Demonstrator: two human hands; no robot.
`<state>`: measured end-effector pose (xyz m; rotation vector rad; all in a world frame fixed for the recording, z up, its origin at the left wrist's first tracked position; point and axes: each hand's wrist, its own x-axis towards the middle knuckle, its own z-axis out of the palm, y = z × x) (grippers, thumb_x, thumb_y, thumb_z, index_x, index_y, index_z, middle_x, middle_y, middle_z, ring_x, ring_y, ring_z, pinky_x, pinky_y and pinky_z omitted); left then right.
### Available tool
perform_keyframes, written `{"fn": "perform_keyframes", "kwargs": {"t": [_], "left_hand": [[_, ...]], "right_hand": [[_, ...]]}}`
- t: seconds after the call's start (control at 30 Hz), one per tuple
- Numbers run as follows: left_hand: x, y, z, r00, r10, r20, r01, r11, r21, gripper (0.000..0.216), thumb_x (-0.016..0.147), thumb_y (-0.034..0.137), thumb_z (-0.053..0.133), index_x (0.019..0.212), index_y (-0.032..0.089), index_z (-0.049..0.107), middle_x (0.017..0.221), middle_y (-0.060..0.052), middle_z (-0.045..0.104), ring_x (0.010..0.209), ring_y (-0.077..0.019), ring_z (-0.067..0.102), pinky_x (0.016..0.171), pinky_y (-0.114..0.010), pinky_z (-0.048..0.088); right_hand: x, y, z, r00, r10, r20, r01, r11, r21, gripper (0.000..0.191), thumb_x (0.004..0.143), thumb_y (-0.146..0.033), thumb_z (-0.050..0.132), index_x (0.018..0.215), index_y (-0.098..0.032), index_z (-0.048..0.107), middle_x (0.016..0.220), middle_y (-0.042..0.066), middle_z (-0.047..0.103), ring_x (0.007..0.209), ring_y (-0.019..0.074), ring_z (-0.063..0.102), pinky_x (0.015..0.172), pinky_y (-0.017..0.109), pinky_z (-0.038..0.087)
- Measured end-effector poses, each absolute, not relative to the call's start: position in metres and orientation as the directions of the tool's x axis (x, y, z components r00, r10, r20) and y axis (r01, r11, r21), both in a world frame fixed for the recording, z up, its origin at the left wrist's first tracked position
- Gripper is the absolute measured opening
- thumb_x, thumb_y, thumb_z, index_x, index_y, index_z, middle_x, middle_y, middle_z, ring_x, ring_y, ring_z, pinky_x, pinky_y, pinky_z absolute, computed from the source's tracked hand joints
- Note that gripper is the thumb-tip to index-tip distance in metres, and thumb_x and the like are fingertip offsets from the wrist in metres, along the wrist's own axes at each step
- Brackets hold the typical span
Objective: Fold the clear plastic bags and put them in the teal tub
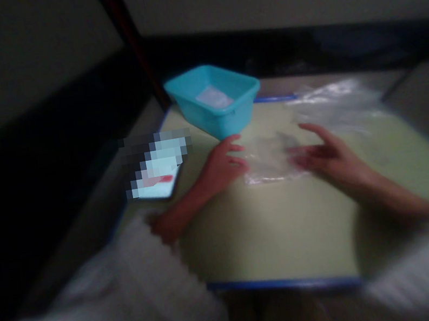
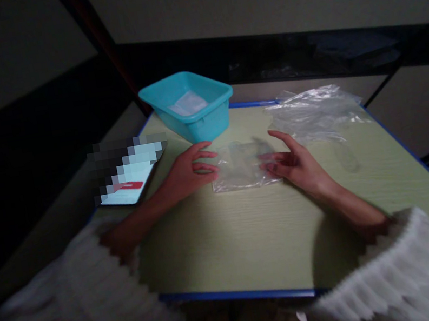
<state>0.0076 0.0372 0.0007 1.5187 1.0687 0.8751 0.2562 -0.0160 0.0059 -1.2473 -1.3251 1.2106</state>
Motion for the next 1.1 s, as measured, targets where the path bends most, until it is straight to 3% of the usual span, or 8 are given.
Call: {"fn": "perform_keyframes", "kwargs": {"t": [0.17, 0.3, 0.43, 0.6, 0.7, 0.83, 0.97, 1.1], "left_hand": [[0.007, 0.039, -0.006, 0.372, 0.928, -0.016, 0.138, -0.039, 0.990, 0.065, 0.058, 0.009, 0.072, 0.118, 0.018, 0.049, 0.114, -0.008, 0.057, 0.084, -0.0144, 0.064, 0.063, -0.021, 0.052], [0.005, 0.040, -0.008, 0.386, 0.923, -0.004, 0.116, -0.044, 0.992, 0.064, 0.056, 0.009, 0.074, 0.115, 0.020, 0.052, 0.108, -0.003, 0.060, 0.093, -0.0156, 0.063, 0.069, -0.022, 0.051], [0.005, 0.042, -0.010, 0.393, 0.919, 0.018, 0.074, -0.051, 0.996, 0.061, 0.053, 0.009, 0.075, 0.109, 0.020, 0.055, 0.103, -0.002, 0.062, 0.091, -0.0154, 0.063, 0.071, -0.023, 0.051], [0.005, 0.043, -0.012, 0.410, 0.912, 0.022, 0.040, -0.042, 0.998, 0.057, 0.055, 0.010, 0.074, 0.108, 0.019, 0.055, 0.106, -0.005, 0.063, 0.091, -0.0181, 0.064, 0.071, -0.026, 0.052], [0.004, 0.044, -0.014, 0.434, 0.901, 0.011, 0.024, -0.024, 0.999, 0.057, 0.056, 0.011, 0.074, 0.108, 0.019, 0.054, 0.107, -0.006, 0.063, 0.094, -0.0198, 0.064, 0.070, -0.026, 0.053], [0.003, 0.047, -0.016, 0.459, 0.888, 0.005, 0.010, -0.011, 1.000, 0.051, 0.061, 0.013, 0.072, 0.109, 0.021, 0.054, 0.110, -0.006, 0.063, 0.095, -0.0193, 0.065, 0.069, -0.025, 0.054], [0.005, 0.047, -0.016, 0.442, 0.897, -0.002, 0.021, -0.008, 1.000, 0.050, 0.062, 0.012, 0.072, 0.108, 0.020, 0.054, 0.111, -0.006, 0.063, 0.095, -0.0184, 0.065, 0.071, -0.025, 0.054], [0.008, 0.048, -0.014, 0.419, 0.908, 0.004, 0.055, -0.029, 0.998, 0.050, 0.061, 0.012, 0.073, 0.107, 0.019, 0.056, 0.110, -0.006, 0.064, 0.094, -0.0184, 0.065, 0.078, -0.029, 0.053]], "right_hand": [[0.263, -0.013, 0.013, -0.019, 0.999, 0.049, 0.255, 0.052, -0.966, 0.069, 0.068, -0.033, 0.076, 0.128, -0.025, 0.045, 0.094, 0.008, 0.070, 0.081, 0.0241, 0.067, 0.066, 0.037, 0.056], [0.266, -0.010, 0.012, 0.011, 0.998, 0.060, 0.312, 0.054, -0.949, 0.066, 0.065, -0.031, 0.077, 0.124, -0.023, 0.049, 0.092, 0.008, 0.069, 0.080, 0.0227, 0.067, 0.067, 0.035, 0.055], [0.264, -0.008, 0.006, 0.055, 0.998, 0.017, 0.193, 0.006, -0.981, 0.058, 0.064, -0.028, 0.076, 0.115, -0.027, 0.050, 0.094, 0.004, 0.068, 0.079, 0.0218, 0.068, 0.065, 0.034, 0.055], [0.260, -0.009, 0.004, -0.062, 0.995, -0.073, 0.004, -0.073, -0.997, 0.049, 0.064, -0.023, 0.073, 0.106, -0.026, 0.047, 0.082, 0.000, 0.069, 0.081, 0.0215, 0.069, 0.076, 0.038, 0.054], [0.260, -0.009, 0.007, -0.090, 0.990, -0.106, -0.003, -0.107, -0.994, 0.051, 0.065, -0.023, 0.072, 0.109, -0.027, 0.046, 0.085, 0.001, 0.071, 0.081, 0.0216, 0.069, 0.078, 0.040, 0.053], [0.265, -0.001, 0.006, -0.037, 0.999, 0.004, 0.066, 0.006, -0.998, 0.053, 0.068, -0.027, 0.072, 0.115, -0.028, 0.048, 0.087, 0.001, 0.071, 0.085, 0.0223, 0.068, 0.079, 0.041, 0.053], [0.271, 0.014, 0.003, -0.012, 0.999, 0.038, 0.160, 0.039, -0.986, 0.060, 0.061, -0.025, 0.077, 0.115, -0.025, 0.051, 0.083, 0.003, 0.072, 0.084, 0.0239, 0.068, 0.078, 0.043, 0.052], [0.269, 0.019, 0.003, -0.076, 0.997, 0.030, 0.095, 0.038, -0.995, 0.057, 0.059, -0.021, 0.077, 0.112, -0.026, 0.055, 0.085, 0.003, 0.073, 0.083, 0.0234, 0.068, 0.077, 0.043, 0.052]]}}
